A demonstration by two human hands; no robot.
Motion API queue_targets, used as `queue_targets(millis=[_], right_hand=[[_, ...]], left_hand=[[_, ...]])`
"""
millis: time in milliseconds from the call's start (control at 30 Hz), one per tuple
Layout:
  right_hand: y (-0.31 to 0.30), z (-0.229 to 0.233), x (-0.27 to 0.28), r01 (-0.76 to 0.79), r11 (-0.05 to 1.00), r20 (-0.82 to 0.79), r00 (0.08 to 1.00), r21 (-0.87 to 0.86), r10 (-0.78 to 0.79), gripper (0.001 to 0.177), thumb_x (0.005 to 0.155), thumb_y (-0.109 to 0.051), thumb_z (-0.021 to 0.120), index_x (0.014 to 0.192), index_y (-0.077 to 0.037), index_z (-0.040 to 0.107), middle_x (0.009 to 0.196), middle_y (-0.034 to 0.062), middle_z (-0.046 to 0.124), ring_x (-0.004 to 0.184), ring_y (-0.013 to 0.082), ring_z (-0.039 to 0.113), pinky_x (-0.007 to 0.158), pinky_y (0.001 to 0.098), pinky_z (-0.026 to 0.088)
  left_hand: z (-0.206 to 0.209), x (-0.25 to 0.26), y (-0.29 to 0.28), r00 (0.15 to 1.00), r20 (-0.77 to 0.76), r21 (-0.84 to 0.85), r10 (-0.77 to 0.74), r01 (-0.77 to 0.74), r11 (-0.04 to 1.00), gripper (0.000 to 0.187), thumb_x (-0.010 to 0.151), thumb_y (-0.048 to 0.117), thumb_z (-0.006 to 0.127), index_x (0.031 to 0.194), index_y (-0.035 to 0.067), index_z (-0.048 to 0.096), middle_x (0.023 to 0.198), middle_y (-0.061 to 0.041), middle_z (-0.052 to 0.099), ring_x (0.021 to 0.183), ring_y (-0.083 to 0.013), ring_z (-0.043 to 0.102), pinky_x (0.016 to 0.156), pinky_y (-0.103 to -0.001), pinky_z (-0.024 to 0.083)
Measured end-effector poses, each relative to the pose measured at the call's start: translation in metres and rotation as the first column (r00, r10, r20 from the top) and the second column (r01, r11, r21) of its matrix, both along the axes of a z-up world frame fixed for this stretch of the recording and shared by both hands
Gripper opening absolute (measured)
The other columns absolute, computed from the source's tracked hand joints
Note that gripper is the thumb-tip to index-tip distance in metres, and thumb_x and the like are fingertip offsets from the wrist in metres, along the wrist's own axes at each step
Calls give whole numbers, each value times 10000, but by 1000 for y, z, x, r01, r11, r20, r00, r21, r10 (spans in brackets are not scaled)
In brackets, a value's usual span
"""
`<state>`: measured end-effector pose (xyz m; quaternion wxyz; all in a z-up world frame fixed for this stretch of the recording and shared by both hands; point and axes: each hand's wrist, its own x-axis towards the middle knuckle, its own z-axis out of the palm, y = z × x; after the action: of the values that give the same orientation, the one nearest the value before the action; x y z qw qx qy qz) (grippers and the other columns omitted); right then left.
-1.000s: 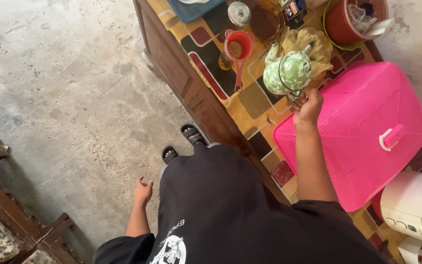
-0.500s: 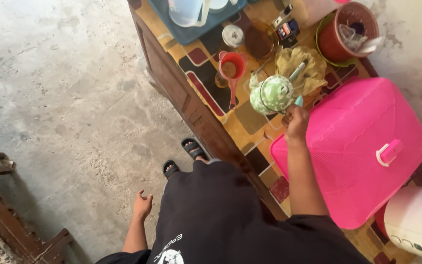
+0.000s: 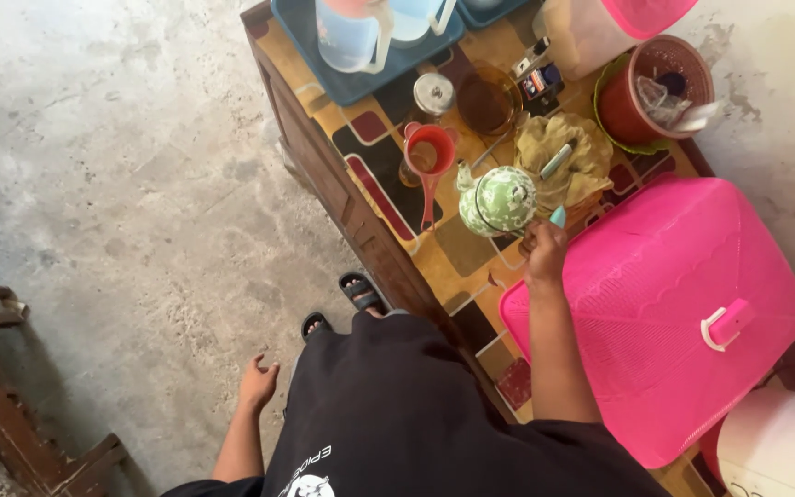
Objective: Prepare a cup of tea by pouring from a teapot into a cup using a strainer and stirring.
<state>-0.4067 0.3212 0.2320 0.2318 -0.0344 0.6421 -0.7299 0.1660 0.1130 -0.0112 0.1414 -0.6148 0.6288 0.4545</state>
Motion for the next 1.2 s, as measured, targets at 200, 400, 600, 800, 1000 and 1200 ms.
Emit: queue_targets(millis=[200, 400, 600, 800, 1000, 1200], right_hand=[[7, -11, -11, -18, 999, 18, 1000, -30, 18, 238, 950, -100, 479, 713, -123, 486, 614, -52, 366, 479, 62, 266, 436, 246, 222], [11, -16, -30, -48, 999, 53, 997, -20, 49, 213, 926, -96, 478, 716, -107, 514, 607, -28, 406, 471, 72, 287, 435, 249, 240], [12, -14, -59, -172, 974, 32, 983, -144, 179, 275, 962, -112, 509, 688, -103, 487, 601, -43, 383, 467, 71, 297, 440, 258, 257], [6, -10, -88, -166, 984, 93, 981, -64, 171, 216, 922, -106, 523, 713, -117, 468, 643, -61, 382, 522, 51, 309, 479, 233, 245], [-44, 26, -103, -179, 983, 122, 977, 43, 172, 149, 852, -131, 527, 832, -46, 648, 638, -38, 464, 528, 59, 371, 465, 240, 276], [-110, 12, -122, -470, 859, -1, 877, -201, 480, 195, 921, -153, 592, 763, -45, 555, 672, -22, 453, 575, 76, 388, 500, 249, 281]], left_hand=[[39, -154, -42, 926, -304, -99, -225, 204, 974, 721, 848, 366, 751, 1474, 119, 492, 1068, -145, 759, 1025, -324, 726, 928, -425, 562], [134, -365, -82, 641, -547, -533, -538, 229, 815, 927, 726, 233, 875, 1525, 95, 427, 1485, -247, 470, 1381, -435, 447, 1135, -476, 402], [194, -464, -109, 516, -707, -457, -484, 188, 869, 987, 609, 279, 961, 1432, 69, 458, 1401, -192, 539, 1325, -371, 516, 1095, -452, 440], [219, -485, -101, 415, -836, -328, -359, 146, 933, 692, 719, 274, 934, 1308, 97, 616, 1255, -109, 686, 1191, -290, 679, 1012, -384, 547], [202, -456, -102, 422, -822, -422, -382, -2, 907, 624, 769, 251, 930, 1300, 94, 643, 1257, -119, 700, 1177, -293, 693, 992, -387, 566], [256, -374, -138, 499, -805, -438, -320, -137, 888, 690, 731, 265, 956, 1304, 64, 629, 1243, -123, 707, 1164, -257, 698, 985, -376, 573]])
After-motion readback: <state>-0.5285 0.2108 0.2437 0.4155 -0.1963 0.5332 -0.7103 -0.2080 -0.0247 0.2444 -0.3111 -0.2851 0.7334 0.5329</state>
